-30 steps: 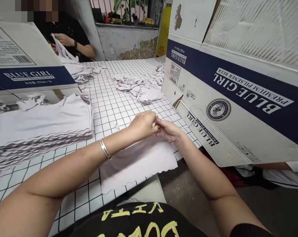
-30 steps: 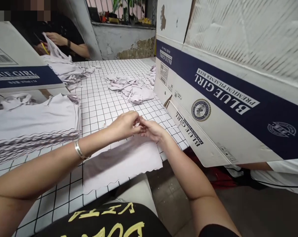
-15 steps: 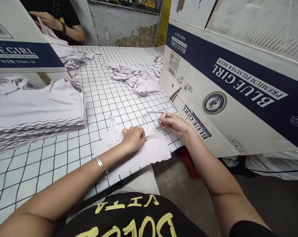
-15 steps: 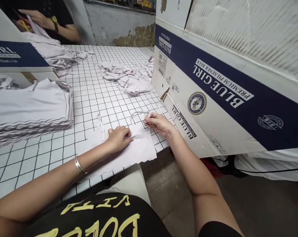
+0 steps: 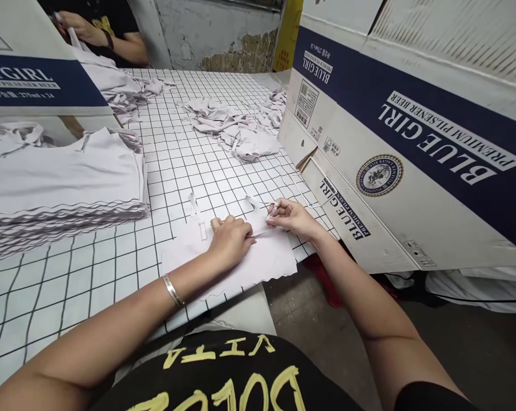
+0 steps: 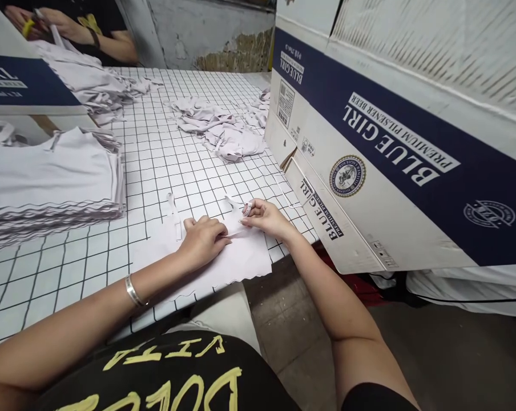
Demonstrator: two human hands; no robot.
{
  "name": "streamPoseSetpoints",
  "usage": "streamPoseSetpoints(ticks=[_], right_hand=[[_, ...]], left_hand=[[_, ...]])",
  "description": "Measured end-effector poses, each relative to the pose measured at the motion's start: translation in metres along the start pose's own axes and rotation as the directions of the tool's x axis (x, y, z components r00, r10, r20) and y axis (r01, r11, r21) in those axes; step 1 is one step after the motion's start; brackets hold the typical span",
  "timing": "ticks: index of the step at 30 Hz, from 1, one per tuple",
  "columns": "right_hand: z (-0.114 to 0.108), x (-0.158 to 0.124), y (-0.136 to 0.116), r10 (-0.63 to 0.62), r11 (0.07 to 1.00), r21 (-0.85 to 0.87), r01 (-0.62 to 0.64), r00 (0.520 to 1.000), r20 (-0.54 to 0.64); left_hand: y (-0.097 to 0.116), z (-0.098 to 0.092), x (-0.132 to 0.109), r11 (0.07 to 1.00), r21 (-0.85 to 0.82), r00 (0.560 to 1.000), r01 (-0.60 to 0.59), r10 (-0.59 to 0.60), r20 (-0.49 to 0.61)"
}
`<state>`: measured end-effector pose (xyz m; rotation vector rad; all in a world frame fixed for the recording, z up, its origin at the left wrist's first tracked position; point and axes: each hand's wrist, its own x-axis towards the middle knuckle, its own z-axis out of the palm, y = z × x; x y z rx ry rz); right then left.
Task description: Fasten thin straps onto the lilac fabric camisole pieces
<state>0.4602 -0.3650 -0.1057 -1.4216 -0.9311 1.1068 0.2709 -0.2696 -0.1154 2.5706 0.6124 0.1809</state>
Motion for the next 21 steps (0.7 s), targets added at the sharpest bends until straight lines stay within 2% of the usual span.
streamPoseSetpoints(ticks=[5,8,11,14,21], right_hand=[[0.013,-0.002,0.0,-0.079,0.978,-0.188,0.095,0.993,0.09],[0.016,-0.002,-0.002,-0.084,0.933,-0.33,0.145,0.978,0.193],[0.017,-0.002,-0.005,-0.059,0.894,-0.419,0.158,0.969,0.24],[0.02,-0.002,-0.006,-0.04,0.904,-0.404,0.141,0.968,0.247],[0.027,0.001,0.005,-0.041,0.972,-0.221,0.081,0.982,0.183]], left_hand=[[-0.001,0.001,0.002,0.983,-0.153,0.993,0.106,-0.098,0.058],[-0.001,0.002,0.004,0.973,-0.192,0.99,0.127,-0.113,0.081],[0.001,0.001,0.004,0.97,-0.206,0.99,0.128,-0.111,0.088],[0.002,0.0,0.005,0.968,-0.216,0.989,0.13,-0.11,0.102],[0.003,0.001,0.008,0.953,-0.252,0.983,0.166,-0.138,0.124]])
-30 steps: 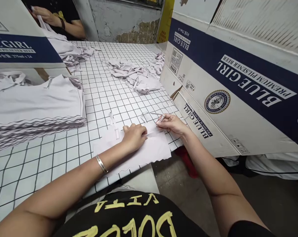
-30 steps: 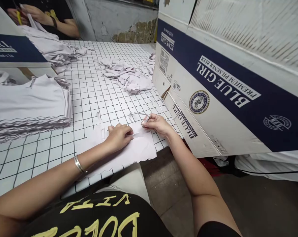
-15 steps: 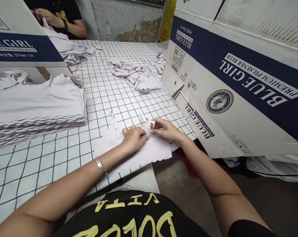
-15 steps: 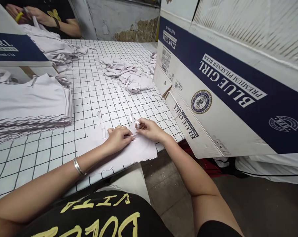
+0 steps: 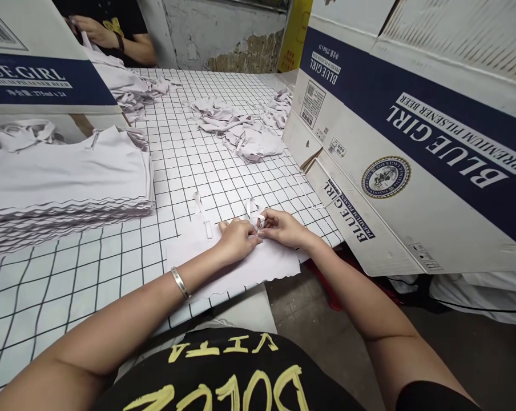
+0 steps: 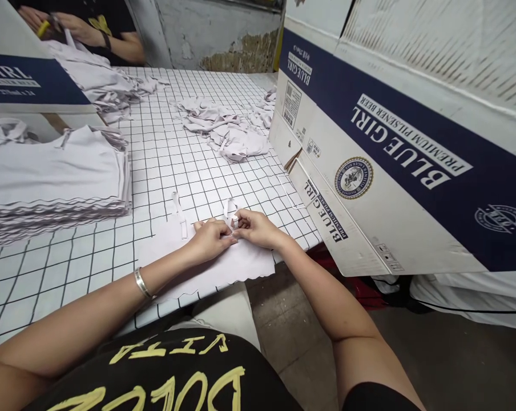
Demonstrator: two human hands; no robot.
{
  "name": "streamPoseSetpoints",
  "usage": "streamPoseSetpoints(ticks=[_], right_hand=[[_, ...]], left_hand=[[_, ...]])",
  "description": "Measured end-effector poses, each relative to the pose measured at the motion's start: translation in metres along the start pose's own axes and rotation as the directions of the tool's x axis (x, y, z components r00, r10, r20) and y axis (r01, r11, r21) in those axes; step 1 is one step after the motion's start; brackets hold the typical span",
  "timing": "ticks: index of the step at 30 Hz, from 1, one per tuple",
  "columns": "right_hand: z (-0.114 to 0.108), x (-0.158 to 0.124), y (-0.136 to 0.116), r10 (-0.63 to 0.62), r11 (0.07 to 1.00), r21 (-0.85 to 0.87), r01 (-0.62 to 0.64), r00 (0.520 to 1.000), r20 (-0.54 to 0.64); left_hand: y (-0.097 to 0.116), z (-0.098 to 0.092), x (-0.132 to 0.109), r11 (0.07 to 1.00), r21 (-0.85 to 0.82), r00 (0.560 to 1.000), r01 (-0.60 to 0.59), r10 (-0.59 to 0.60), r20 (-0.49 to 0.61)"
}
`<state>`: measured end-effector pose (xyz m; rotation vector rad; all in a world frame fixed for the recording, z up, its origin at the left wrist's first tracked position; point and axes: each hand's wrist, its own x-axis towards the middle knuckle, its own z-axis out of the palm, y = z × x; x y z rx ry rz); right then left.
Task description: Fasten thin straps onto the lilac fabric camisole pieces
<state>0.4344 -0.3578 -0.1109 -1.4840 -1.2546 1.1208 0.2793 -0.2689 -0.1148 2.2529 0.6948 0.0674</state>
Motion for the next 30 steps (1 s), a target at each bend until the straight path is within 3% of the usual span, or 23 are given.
streamPoseSetpoints(ticks=[4,14,24,30], right_hand=[[-0.005,-0.001,0.005,-0.007,0.999,-0.046,0.005,0.999,-0.043],[-0.002,-0.002,0.011,-0.006,0.996,-0.09,0.004,1.0,-0.023],[0.014,-0.008,0.009,-0.044,0.988,-0.151,0.021,0.988,-0.149],[0.027,-0.006,0.012,-0.035,0.999,-0.016,0.031,0.955,-0.294]], left_hand=[[-0.004,0.001,0.001,1.0,0.006,1.0,0.004,-0.004,0.001],[-0.004,0.0,0.001,1.0,0.013,1.0,-0.003,0.003,0.004],[-0.003,-0.001,0.001,1.0,0.008,1.0,0.005,-0.005,0.007],[-0.006,-0.003,0.008,0.999,0.041,1.0,-0.006,0.005,0.016]])
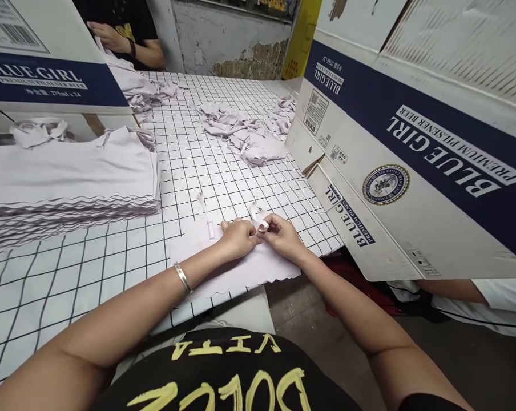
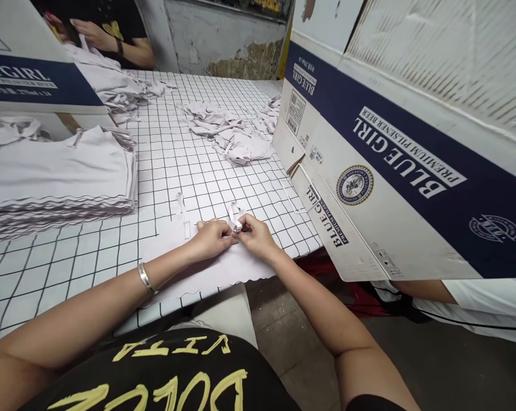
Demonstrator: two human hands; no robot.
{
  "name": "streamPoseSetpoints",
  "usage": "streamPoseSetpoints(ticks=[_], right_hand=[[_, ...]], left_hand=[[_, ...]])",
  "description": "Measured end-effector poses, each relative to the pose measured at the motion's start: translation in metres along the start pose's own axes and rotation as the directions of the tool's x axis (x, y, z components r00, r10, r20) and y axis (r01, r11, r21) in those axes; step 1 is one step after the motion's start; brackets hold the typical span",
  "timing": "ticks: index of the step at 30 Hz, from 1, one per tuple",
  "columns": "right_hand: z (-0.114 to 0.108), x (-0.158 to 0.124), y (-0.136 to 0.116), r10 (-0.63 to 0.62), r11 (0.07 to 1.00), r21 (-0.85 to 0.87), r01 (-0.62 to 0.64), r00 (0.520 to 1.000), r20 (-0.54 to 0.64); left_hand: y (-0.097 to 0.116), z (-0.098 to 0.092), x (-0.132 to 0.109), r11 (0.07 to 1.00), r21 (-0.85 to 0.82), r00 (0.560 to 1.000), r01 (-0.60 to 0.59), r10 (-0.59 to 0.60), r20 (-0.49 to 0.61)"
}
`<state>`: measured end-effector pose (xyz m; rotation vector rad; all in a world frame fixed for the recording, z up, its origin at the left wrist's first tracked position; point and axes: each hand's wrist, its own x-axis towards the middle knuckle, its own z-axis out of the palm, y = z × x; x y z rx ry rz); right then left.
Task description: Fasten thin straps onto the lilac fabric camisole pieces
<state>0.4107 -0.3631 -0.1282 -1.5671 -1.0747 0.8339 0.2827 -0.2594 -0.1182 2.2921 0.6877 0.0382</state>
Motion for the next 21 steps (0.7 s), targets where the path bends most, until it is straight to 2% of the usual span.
streamPoseSetpoints(ticks=[3,5,7,8,10,12,15,17,19,20,21], right_hand=[[0.0,0.008,-0.008,0.077,0.983,0.159,-0.094,0.991,0.105],[-0.002,0.016,-0.015,0.164,0.945,0.267,-0.189,0.98,0.115],[-0.007,0.027,-0.02,0.264,0.877,0.395,-0.274,0.961,0.082],[-0.01,0.034,-0.022,0.307,0.836,0.454,-0.308,0.948,0.078],[-0.015,0.051,-0.023,0.367,0.776,0.518,-0.359,0.926,0.092],[-0.018,0.072,-0.024,0.408,0.795,0.468,-0.386,0.911,0.057],[-0.017,0.105,-0.029,0.435,0.867,0.294,-0.403,0.899,-0.052],[-0.015,0.121,-0.034,0.44,0.887,0.201,-0.416,0.893,-0.096],[-0.016,0.124,-0.04,0.444,0.895,0.108,-0.432,0.886,-0.134],[-0.02,0.119,-0.042,0.446,0.895,0.061,-0.442,0.88,-0.165],[-0.025,0.109,-0.042,0.432,0.897,-0.002,-0.443,0.875,-0.218]], left_hand=[[0.001,0.0,-0.002,0.997,0.074,0.999,-0.026,0.024,0.025],[0.002,0.003,-0.015,0.982,0.186,0.995,-0.046,0.062,-0.081],[-0.001,0.009,-0.037,0.939,0.318,0.967,-0.131,0.191,-0.167],[-0.004,0.012,-0.05,0.905,0.367,0.948,-0.214,0.283,-0.144],[-0.014,0.02,-0.075,0.82,0.383,0.893,-0.426,0.449,0.032],[-0.022,0.025,-0.092,0.763,0.336,0.833,-0.552,0.519,0.19],[-0.025,0.027,-0.101,0.748,0.318,0.812,-0.583,0.521,0.263],[-0.022,0.027,-0.101,0.727,0.331,0.799,-0.601,0.534,0.276],[-0.021,0.023,-0.105,0.703,0.352,0.786,-0.618,0.558,0.264],[-0.024,0.018,-0.11,0.717,0.372,0.806,-0.59,0.552,0.215],[-0.029,0.013,-0.118,0.757,0.398,0.848,-0.518,0.516,0.122]])
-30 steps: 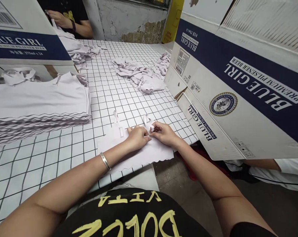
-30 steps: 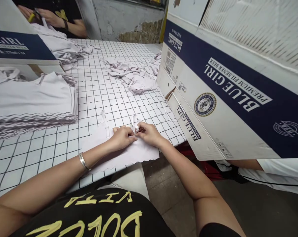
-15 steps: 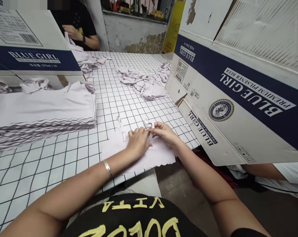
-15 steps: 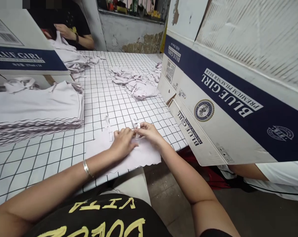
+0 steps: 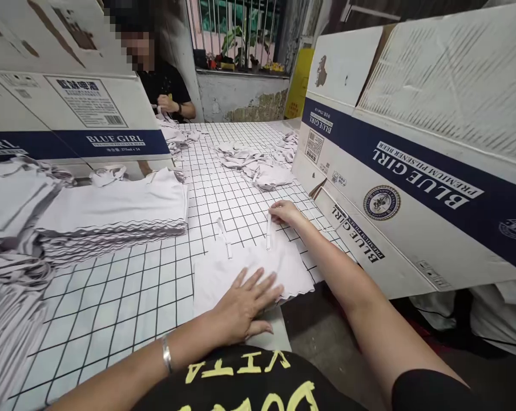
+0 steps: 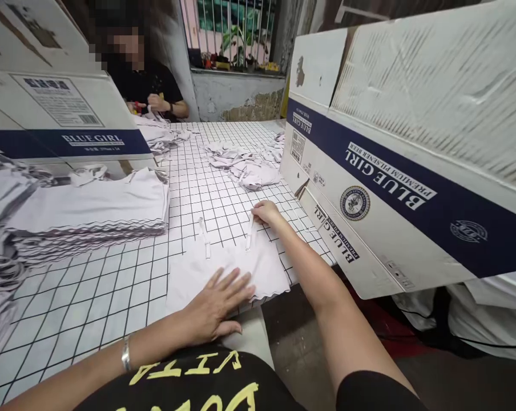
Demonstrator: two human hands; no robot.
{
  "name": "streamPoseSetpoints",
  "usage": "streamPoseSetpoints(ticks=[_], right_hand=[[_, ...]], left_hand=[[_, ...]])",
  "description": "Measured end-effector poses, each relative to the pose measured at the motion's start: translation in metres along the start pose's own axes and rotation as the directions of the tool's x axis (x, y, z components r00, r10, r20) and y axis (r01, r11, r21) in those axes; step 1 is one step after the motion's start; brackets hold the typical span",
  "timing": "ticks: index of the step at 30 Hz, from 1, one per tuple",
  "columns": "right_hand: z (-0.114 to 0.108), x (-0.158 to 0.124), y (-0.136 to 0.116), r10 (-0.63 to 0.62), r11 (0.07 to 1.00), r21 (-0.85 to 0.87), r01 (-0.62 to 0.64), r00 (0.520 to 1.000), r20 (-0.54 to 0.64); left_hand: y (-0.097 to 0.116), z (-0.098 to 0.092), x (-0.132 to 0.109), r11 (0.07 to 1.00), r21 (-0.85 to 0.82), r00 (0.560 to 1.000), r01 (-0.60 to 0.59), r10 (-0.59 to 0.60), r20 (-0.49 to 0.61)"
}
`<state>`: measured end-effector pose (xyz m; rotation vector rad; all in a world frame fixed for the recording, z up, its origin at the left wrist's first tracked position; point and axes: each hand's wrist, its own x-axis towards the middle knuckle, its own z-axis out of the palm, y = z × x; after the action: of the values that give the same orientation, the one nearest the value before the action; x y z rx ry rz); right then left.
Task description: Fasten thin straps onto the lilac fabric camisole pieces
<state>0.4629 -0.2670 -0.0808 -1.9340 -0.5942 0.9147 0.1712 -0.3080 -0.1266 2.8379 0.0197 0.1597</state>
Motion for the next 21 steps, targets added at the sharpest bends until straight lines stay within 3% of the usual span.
streamPoseSetpoints(ticks=[1,2,3,5,6,7,10,12,14,16,19,21], right_hand=[[-0.009,-0.011,0.007,-0.033,0.996,-0.091,0.027,0.997,-0.069],[-0.019,-0.026,0.017,-0.083,0.976,-0.211,0.054,0.988,-0.132],[-0.029,-0.044,0.03,-0.146,0.934,-0.348,0.076,0.973,-0.178],[-0.044,-0.083,0.058,-0.192,0.799,-0.595,0.084,0.974,-0.12],[-0.048,-0.103,0.071,-0.148,0.766,-0.637,0.088,0.988,-0.042],[-0.049,-0.121,0.084,-0.154,0.749,-0.65,0.126,0.988,0.014],[-0.042,-0.155,0.108,-0.254,0.779,-0.58,0.239,0.966,0.056],[-0.038,-0.162,0.112,-0.22,0.885,-0.421,0.202,0.975,0.005],[-0.039,-0.161,0.109,-0.119,0.985,-0.124,0.119,0.993,0.009],[-0.042,-0.155,0.101,0.009,0.988,0.154,-0.02,0.998,0.07],[-0.043,-0.136,0.082,0.103,0.926,0.354,-0.134,0.989,0.104],[-0.036,-0.115,0.058,0.081,0.911,0.402,-0.095,0.995,0.052]], left_hand=[[-0.003,-0.005,-0.013,0.99,0.01,0.987,0.138,-0.137,-0.078],[-0.008,-0.01,-0.028,0.949,0.012,0.939,0.316,-0.311,-0.15],[-0.013,-0.015,-0.044,0.864,0.006,0.845,0.504,-0.491,-0.209],[-0.022,-0.024,-0.071,0.662,0.012,0.648,0.749,-0.729,-0.219],[-0.025,-0.026,-0.079,0.596,0.019,0.587,0.803,-0.785,-0.2],[-0.025,-0.027,-0.083,0.568,0.016,0.562,0.823,-0.809,-0.175],[-0.017,-0.026,-0.073,0.625,-0.103,0.611,0.773,-0.779,-0.142],[-0.014,-0.028,-0.06,0.627,-0.312,0.619,0.713,-0.773,-0.14],[-0.017,-0.035,-0.052,0.505,-0.619,0.585,0.602,-0.806,-0.089],[-0.023,-0.047,-0.052,0.292,-0.866,0.569,0.405,-0.822,-0.011],[-0.035,-0.073,-0.061,0.03,-0.986,0.606,0.162,-0.792,0.076],[-0.048,-0.099,-0.067,-0.036,-0.991,0.652,0.125,-0.75,0.109]])
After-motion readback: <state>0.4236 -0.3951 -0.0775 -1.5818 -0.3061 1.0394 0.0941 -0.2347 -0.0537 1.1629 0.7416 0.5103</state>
